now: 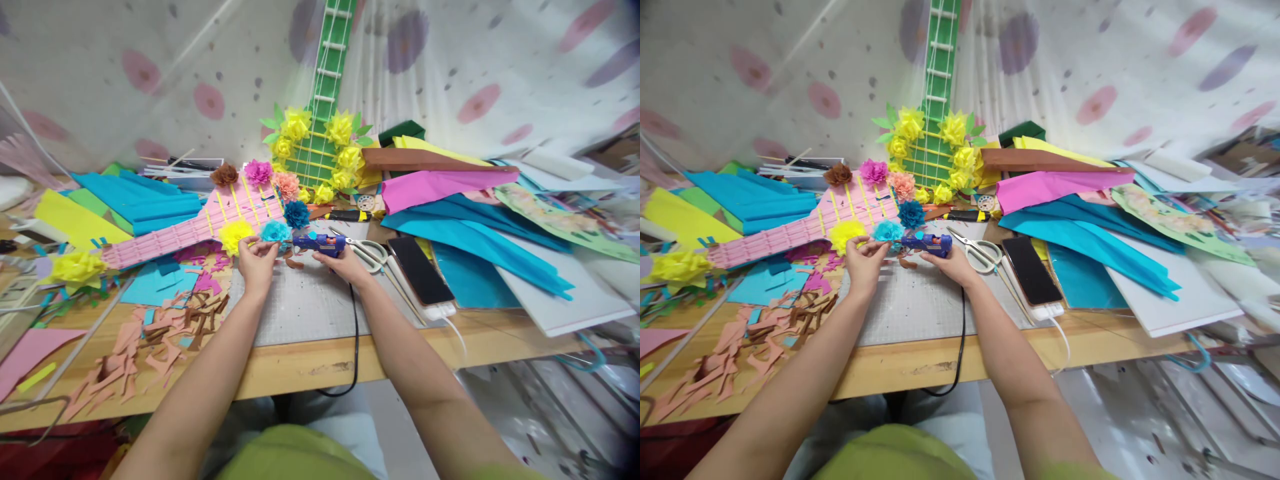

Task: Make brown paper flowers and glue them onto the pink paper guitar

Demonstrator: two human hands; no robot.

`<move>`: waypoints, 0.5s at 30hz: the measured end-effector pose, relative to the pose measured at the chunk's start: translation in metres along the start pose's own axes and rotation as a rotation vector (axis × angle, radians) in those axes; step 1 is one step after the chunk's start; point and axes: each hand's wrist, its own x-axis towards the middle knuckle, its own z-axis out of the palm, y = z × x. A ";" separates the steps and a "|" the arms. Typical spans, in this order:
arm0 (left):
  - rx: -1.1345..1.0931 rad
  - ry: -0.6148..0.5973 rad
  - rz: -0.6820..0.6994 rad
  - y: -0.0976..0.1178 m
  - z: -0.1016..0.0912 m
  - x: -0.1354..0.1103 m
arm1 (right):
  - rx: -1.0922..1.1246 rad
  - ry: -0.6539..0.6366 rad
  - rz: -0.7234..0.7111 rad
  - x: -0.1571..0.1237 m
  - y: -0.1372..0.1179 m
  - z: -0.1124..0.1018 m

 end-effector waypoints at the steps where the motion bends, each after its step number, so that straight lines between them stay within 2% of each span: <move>1: -0.014 0.000 -0.007 0.000 0.000 0.000 | -0.012 -0.001 -0.002 0.000 0.001 -0.001; 15: -0.037 0.009 -0.054 0.001 0.002 -0.001 | -0.034 -0.019 0.015 0.000 -0.002 0.001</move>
